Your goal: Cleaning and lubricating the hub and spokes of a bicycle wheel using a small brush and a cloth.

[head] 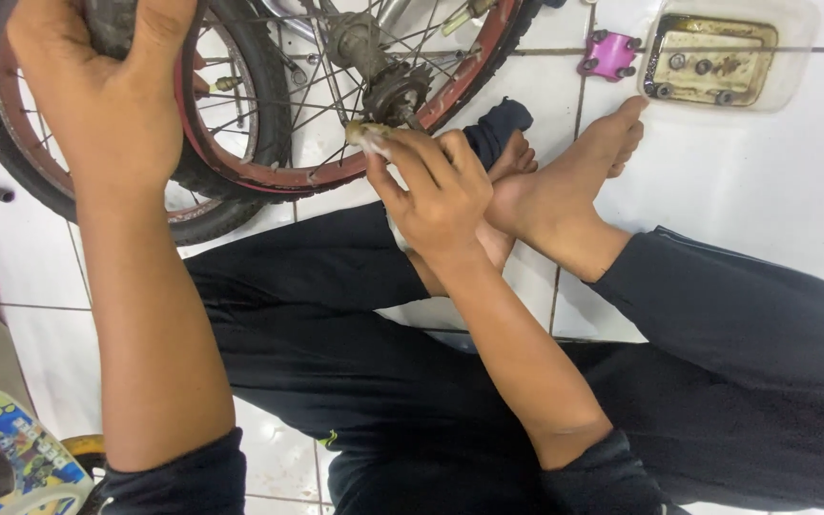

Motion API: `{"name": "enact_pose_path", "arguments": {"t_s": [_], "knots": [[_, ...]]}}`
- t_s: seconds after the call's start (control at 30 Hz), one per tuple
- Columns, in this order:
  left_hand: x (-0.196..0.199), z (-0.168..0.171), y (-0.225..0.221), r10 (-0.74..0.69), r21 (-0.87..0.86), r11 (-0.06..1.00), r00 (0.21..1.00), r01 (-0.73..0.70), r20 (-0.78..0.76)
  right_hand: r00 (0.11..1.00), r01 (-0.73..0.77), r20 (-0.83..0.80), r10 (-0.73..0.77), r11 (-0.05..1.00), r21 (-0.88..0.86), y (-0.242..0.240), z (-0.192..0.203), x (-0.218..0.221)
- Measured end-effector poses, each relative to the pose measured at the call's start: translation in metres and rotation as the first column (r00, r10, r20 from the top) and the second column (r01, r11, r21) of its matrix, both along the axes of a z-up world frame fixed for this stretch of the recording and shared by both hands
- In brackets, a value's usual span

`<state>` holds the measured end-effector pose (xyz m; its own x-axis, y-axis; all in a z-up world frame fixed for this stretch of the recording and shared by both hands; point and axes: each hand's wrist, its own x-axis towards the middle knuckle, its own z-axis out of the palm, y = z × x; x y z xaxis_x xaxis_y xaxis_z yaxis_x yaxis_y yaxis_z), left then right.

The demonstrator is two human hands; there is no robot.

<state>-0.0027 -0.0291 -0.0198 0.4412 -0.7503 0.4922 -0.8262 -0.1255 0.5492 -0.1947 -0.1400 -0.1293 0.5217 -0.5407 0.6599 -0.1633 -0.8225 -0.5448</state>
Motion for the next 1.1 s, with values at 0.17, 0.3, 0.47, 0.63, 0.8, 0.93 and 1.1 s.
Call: {"name": "enact_pose_path", "arguments": {"t_s": [0.17, 0.3, 0.47, 0.63, 0.8, 0.93, 1.1], "knots": [[-0.001, 0.003, 0.0, -0.006, 0.003, 1.0, 1.0, 0.006, -0.027, 0.988, -0.039, 0.156, 0.016, 0.989, 0.143, -0.007, -0.006, -0.005], [-0.003, 0.004, 0.0, -0.043, -0.007, 0.999, 0.999, 0.043, -0.015, 0.996, -0.033, 0.091, 0.007, 0.957, 0.289, -0.018, 0.008, -0.001], [-0.002, 0.004, -0.002, -0.044, 0.018, 0.999, 0.999, 0.044, 0.023, 0.998, -0.033, -0.05, 0.041, 0.989, 0.144, -0.014, 0.015, 0.0], [0.003, 0.002, -0.002, -0.028, 0.034, 0.999, 0.999, 0.027, 0.03, 0.983, -0.087, -0.156, 0.099, 0.993, 0.084, -0.006, 0.019, -0.004], [-0.004, 0.008, 0.0, -0.06, 0.029, 0.998, 0.998, 0.061, -0.034, 0.987, -0.16, 0.048, 0.153, 0.922, 0.351, -0.023, 0.023, -0.007], [-0.005, 0.007, 0.001, -0.083, 0.018, 0.996, 0.995, 0.085, -0.063, 0.999, -0.023, 0.035, 0.008, 0.898, 0.44, -0.027, 0.022, -0.006], [-0.004, 0.006, 0.001, -0.091, 0.037, 0.995, 0.995, 0.093, -0.049, 0.999, -0.045, 0.002, 0.046, 0.968, 0.245, -0.014, 0.017, -0.003]]}}
